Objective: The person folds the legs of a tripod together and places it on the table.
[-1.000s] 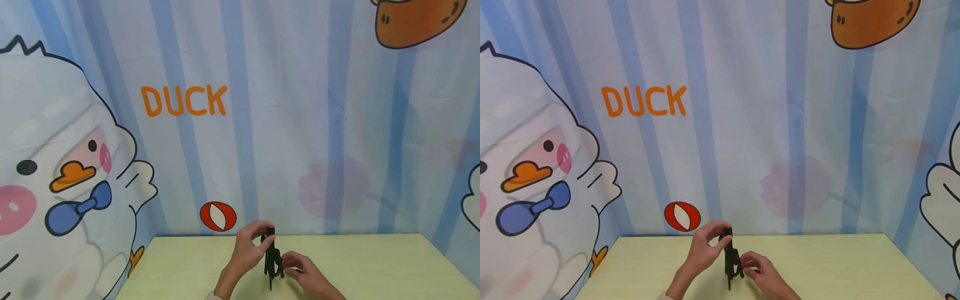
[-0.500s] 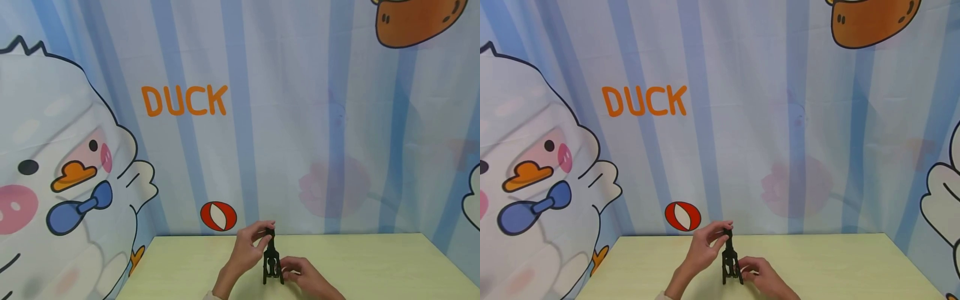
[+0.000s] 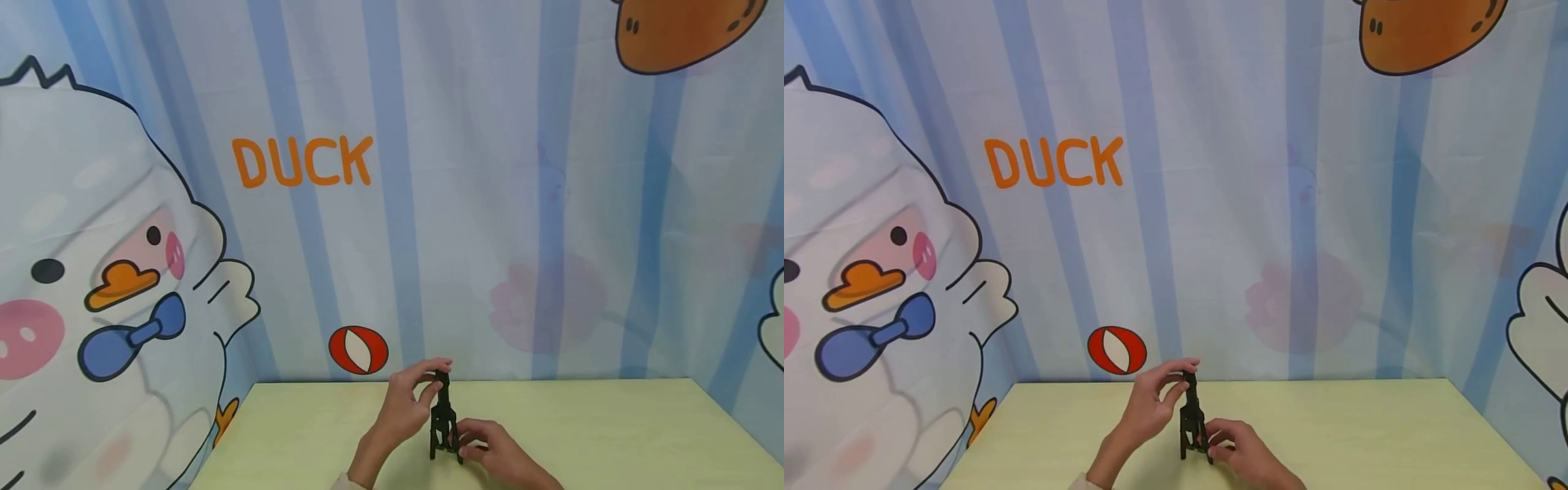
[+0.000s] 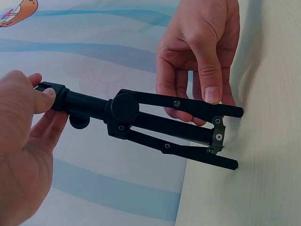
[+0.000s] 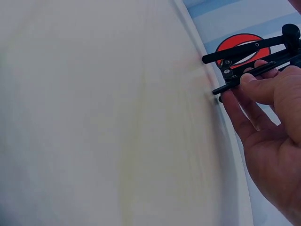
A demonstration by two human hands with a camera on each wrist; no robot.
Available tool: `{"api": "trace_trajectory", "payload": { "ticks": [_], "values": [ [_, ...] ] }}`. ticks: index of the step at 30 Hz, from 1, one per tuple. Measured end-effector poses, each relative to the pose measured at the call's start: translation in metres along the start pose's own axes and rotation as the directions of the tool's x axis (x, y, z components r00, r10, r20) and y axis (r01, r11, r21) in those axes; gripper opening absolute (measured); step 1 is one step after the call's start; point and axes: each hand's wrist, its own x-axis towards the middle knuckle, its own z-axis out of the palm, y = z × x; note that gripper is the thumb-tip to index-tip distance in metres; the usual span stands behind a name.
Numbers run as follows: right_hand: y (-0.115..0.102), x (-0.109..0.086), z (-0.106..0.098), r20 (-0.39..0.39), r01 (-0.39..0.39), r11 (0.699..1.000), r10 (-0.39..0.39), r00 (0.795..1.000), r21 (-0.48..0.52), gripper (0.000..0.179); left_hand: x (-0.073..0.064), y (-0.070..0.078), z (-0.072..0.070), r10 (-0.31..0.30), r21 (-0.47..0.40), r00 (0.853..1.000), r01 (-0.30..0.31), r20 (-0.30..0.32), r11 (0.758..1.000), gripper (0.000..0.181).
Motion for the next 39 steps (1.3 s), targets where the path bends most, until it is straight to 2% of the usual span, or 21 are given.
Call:
{"api": "trace_trajectory", "payload": {
  "ticks": [5, 8, 12, 16, 23, 25, 28, 30, 33, 36, 39],
  "values": [
    [-0.002, -0.001, 0.000, -0.003, -0.026, 1.000, 0.026, 1.000, 0.007, 0.021, 0.001, 0.001, 0.001, 0.011, 0.028, 1.000, -0.010, -0.009, 1.000, 0.040],
    [-0.002, -0.001, 0.001, 0.003, -0.030, 0.999, 0.030, 1.000, 0.024, 0.021, 0.002, 0.002, 0.003, 0.049, 0.077, 0.998, -0.046, -0.036, 0.996, 0.035],
    [-0.003, -0.001, 0.001, 0.025, -0.025, 0.998, 0.024, 0.999, 0.054, 0.021, 0.002, 0.002, 0.007, 0.067, 0.138, 0.994, -0.055, -0.082, 0.989, 0.026],
    [-0.004, 0.000, 0.001, 0.033, -0.036, 0.997, 0.034, 0.999, 0.064, 0.021, 0.002, 0.002, 0.009, 0.084, 0.172, 0.989, -0.063, -0.119, 0.983, 0.024],
    [-0.006, -0.003, -0.001, 0.039, -0.053, 0.994, 0.050, 0.998, 0.091, 0.022, 0.002, 0.005, 0.009, 0.116, 0.195, 0.983, -0.087, -0.143, 0.977, 0.026],
    [-0.007, -0.004, -0.001, 0.022, -0.042, 0.997, 0.041, 0.999, 0.069, 0.020, 0.002, 0.006, 0.008, 0.109, 0.186, 0.984, -0.081, -0.144, 0.979, 0.027],
    [-0.007, -0.003, -0.001, -0.045, -0.049, 0.998, 0.051, 0.998, 0.036, 0.012, 0.001, 0.007, 0.007, 0.092, 0.150, 0.986, -0.071, -0.139, 0.986, 0.029],
    [-0.007, -0.002, -0.001, -0.104, -0.066, 0.998, 0.067, 0.992, 0.009, 0.010, 0.001, 0.009, 0.007, 0.061, 0.110, 0.989, -0.047, -0.132, 0.993, 0.029],
    [-0.006, -0.001, -0.001, -0.176, -0.102, 0.995, 0.104, 0.979, 0.022, 0.013, -0.001, 0.011, 0.006, 0.026, 0.054, 0.994, -0.020, -0.105, 0.998, 0.031],
    [-0.006, -0.001, -0.002, -0.185, -0.099, 0.995, 0.103, 0.977, 0.034, 0.017, -0.002, 0.010, 0.004, 0.028, 0.019, 0.996, -0.026, -0.079, 0.999, 0.034],
    [-0.007, -0.001, -0.003, -0.138, -0.074, 0.995, 0.081, 0.987, 0.060, 0.017, -0.002, 0.009, 0.003, 0.022, -0.014, 0.998, -0.023, -0.060, 1.000, 0.035]
  ]
}}
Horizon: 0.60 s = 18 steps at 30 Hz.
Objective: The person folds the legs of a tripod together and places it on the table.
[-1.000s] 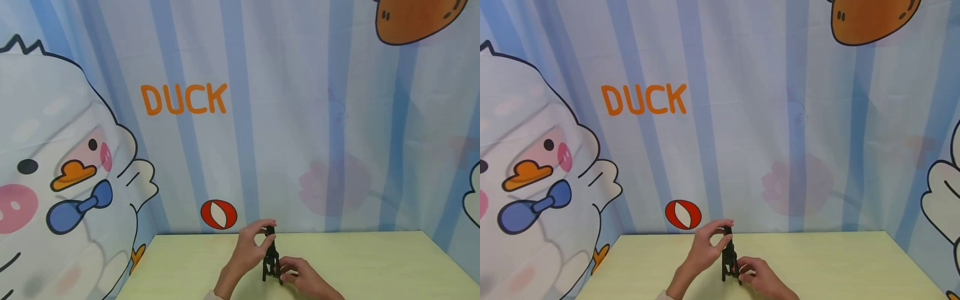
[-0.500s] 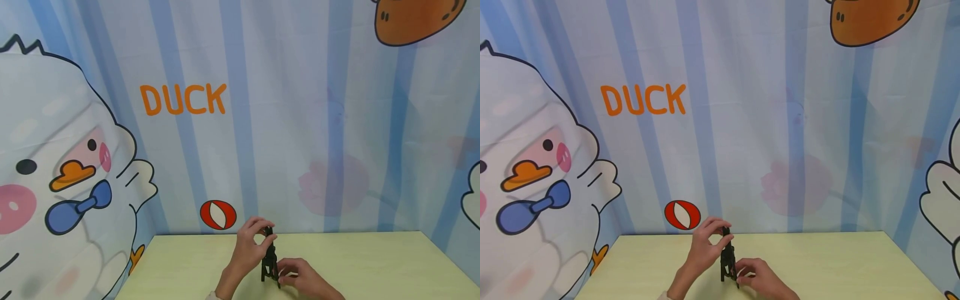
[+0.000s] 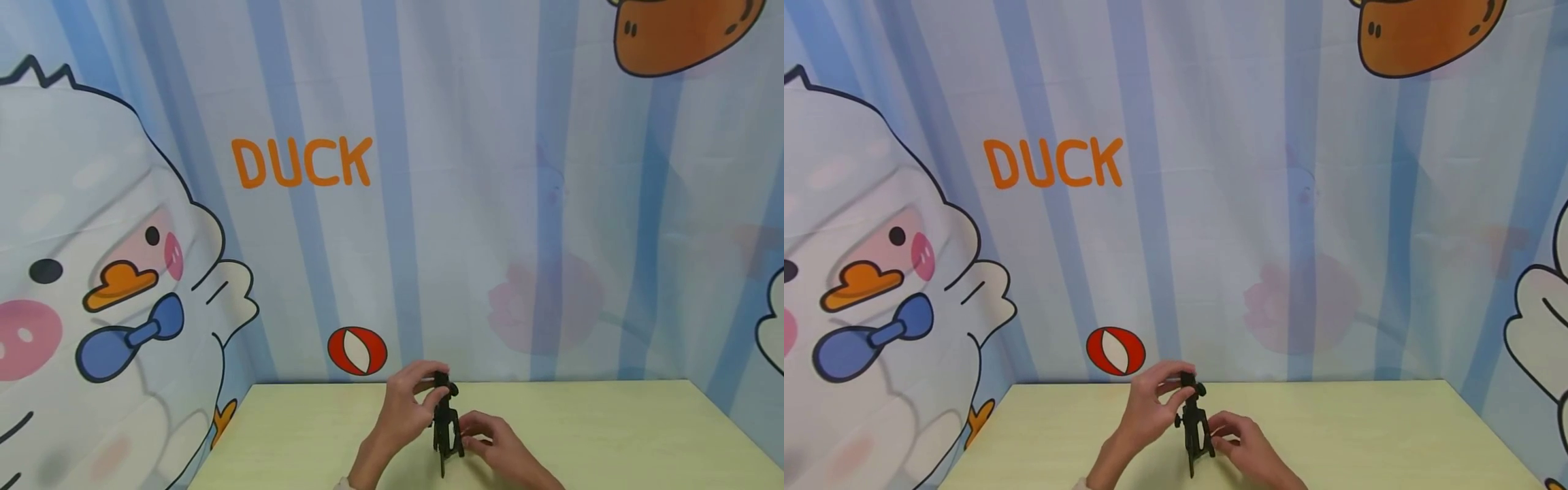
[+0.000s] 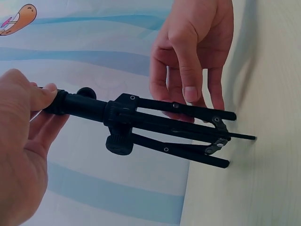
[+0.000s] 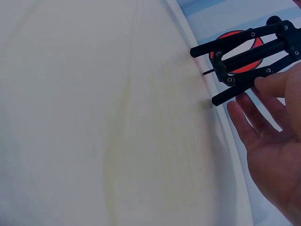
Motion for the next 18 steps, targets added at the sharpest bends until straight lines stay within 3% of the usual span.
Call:
{"api": "trace_trajectory", "payload": {
  "ticks": [8, 12, 18],
  "values": [
    [0.0023, -0.0010, -0.0001, 0.112, 0.078, 0.997, -0.081, 0.990, 0.024, 0.021, -0.0010, -0.0019, -0.0045, -0.010, -0.003, 1.000, 0.010, 0.015, 1.000, 0.035],
    [0.0029, -0.0026, -0.0004, 0.158, 0.040, 0.999, -0.045, 0.986, 0.036, 0.022, -0.0006, -0.0040, -0.0063, 0.003, 0.012, 1.000, -0.003, 0.019, 1.000, 0.040],
    [0.0028, -0.0028, 0.0001, 0.196, 0.010, 0.999, -0.017, 0.980, 0.038, 0.021, -0.0008, -0.0015, -0.0084, -0.016, -0.030, 0.999, 0.017, 0.034, 0.999, 0.038]
  ]
}}
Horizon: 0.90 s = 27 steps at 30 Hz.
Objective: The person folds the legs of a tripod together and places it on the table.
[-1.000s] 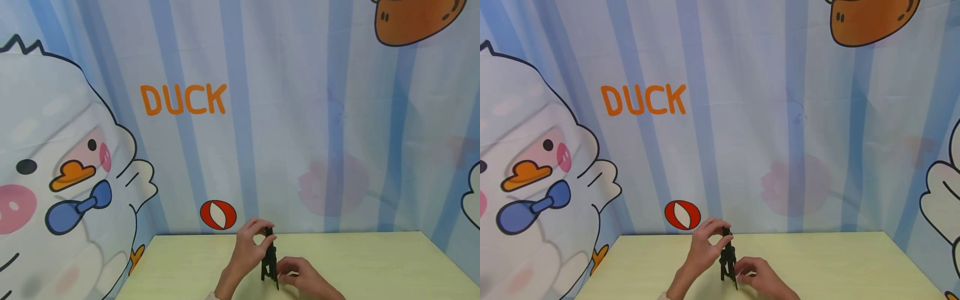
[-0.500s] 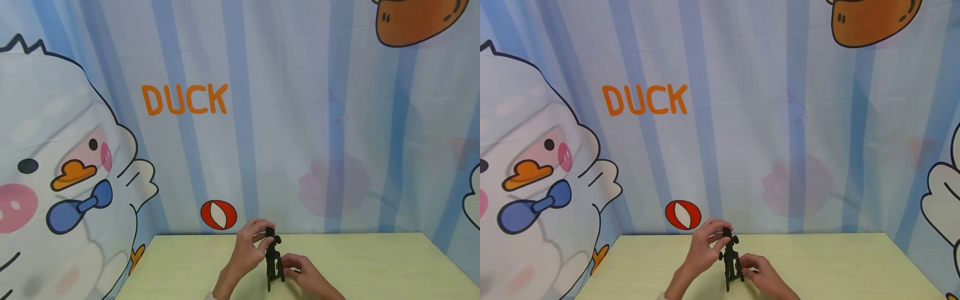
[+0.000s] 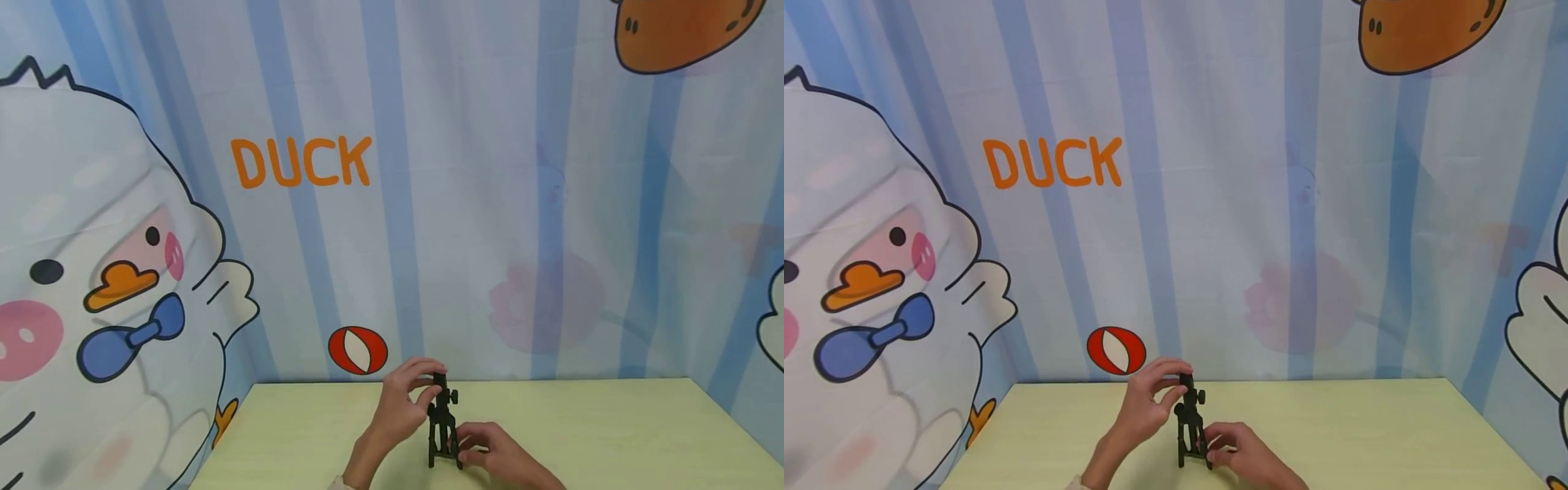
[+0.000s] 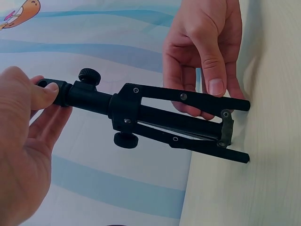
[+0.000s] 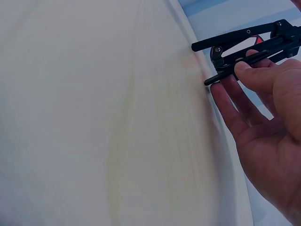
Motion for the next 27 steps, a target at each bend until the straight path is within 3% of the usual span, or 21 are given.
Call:
{"api": "trace_trajectory", "payload": {
  "ticks": [8, 12, 17, 22, 27],
  "values": [
    [0.001, 0.000, 0.000, -0.005, 0.022, 1.000, -0.023, 1.000, -0.017, 0.020, 0.001, 0.002, 0.001, -0.024, -0.022, 1.000, 0.024, -0.007, 0.999, 0.031],
    [0.002, 0.000, 0.001, -0.009, 0.020, 1.000, -0.020, 1.000, -0.015, 0.020, 0.002, 0.003, 0.004, -0.006, 0.072, 0.999, 0.010, -0.054, 0.997, 0.024],
    [0.001, 0.001, 0.004, -0.012, -0.019, 1.000, 0.019, 1.000, 0.003, 0.021, 0.004, 0.006, 0.006, -0.041, 0.151, 0.993, 0.057, -0.108, 0.987, 0.023],
    [-0.002, 0.001, 0.006, -0.018, -0.051, 0.998, 0.052, 0.998, 0.041, 0.019, 0.005, 0.012, 0.004, -0.065, 0.166, 0.994, 0.078, -0.086, 0.983, 0.022],
    [-0.005, 0.001, 0.007, -0.085, -0.038, 0.999, 0.037, 0.996, -0.009, 0.011, 0.006, 0.016, 0.001, -0.092, 0.159, 0.995, 0.097, -0.041, 0.982, 0.022]
  ]
}}
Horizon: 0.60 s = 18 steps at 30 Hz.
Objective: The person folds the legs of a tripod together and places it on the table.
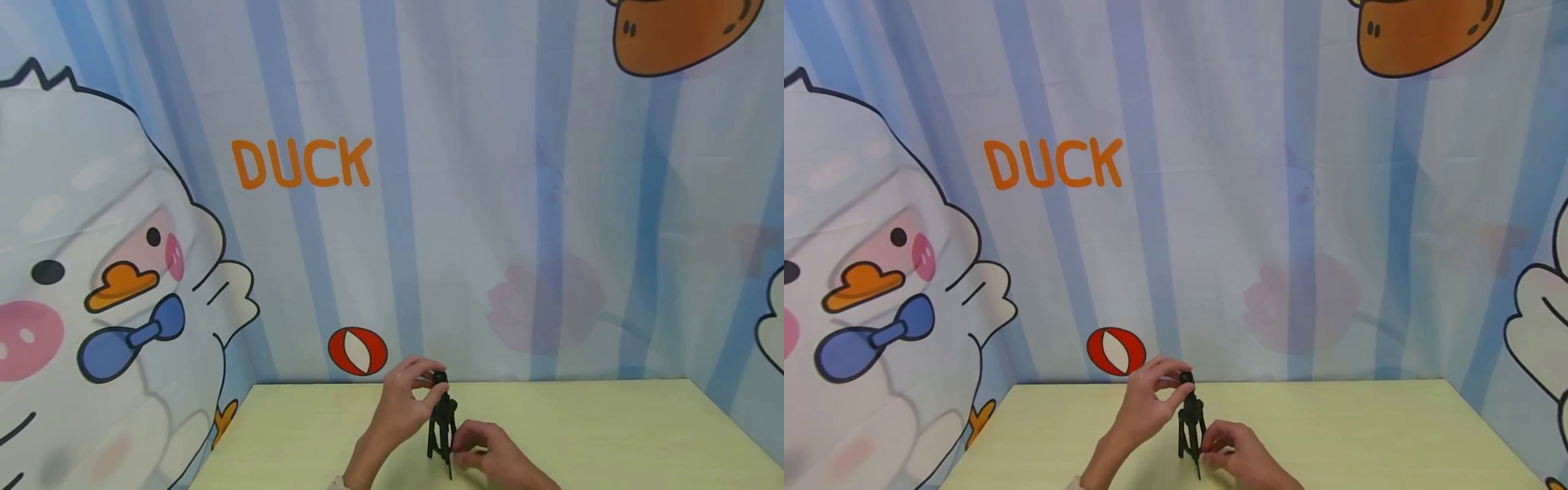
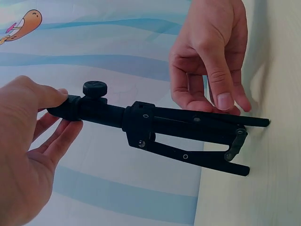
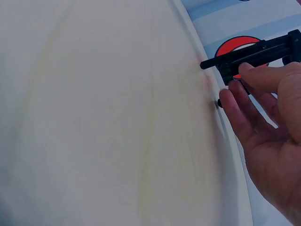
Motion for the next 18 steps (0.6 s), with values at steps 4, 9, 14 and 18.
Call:
{"api": "trace_trajectory", "payload": {
  "ticks": [4, 9, 14, 18],
  "values": [
    [0.0008, 0.0018, -0.0001, -0.100, -0.026, 0.998, 0.020, 0.995, -0.052, 0.015, 0.0005, -0.0001, -0.0015, -0.007, -0.001, 1.000, 0.007, 0.028, 1.000, 0.022],
    [0.0029, 0.0033, -0.0005, -0.112, -0.066, 0.995, 0.058, 0.992, -0.069, 0.020, 0.0009, 0.0015, -0.0036, -0.022, -0.016, 0.998, 0.023, 0.065, 1.000, 0.024],
    [0.0023, 0.0071, 0.0036, -0.065, -0.059, 0.996, 0.055, 0.996, -0.069, 0.019, 0.0034, -0.0002, -0.0043, -0.054, -0.063, 0.992, 0.062, 0.117, 0.996, 0.030],
    [0.0057, 0.0100, 0.0087, -0.084, -0.003, 0.994, -0.007, 0.996, -0.112, 0.021, 0.0055, -0.0027, -0.0048, -0.071, -0.098, 0.987, 0.086, 0.147, 0.992, 0.033]
  ]
}}
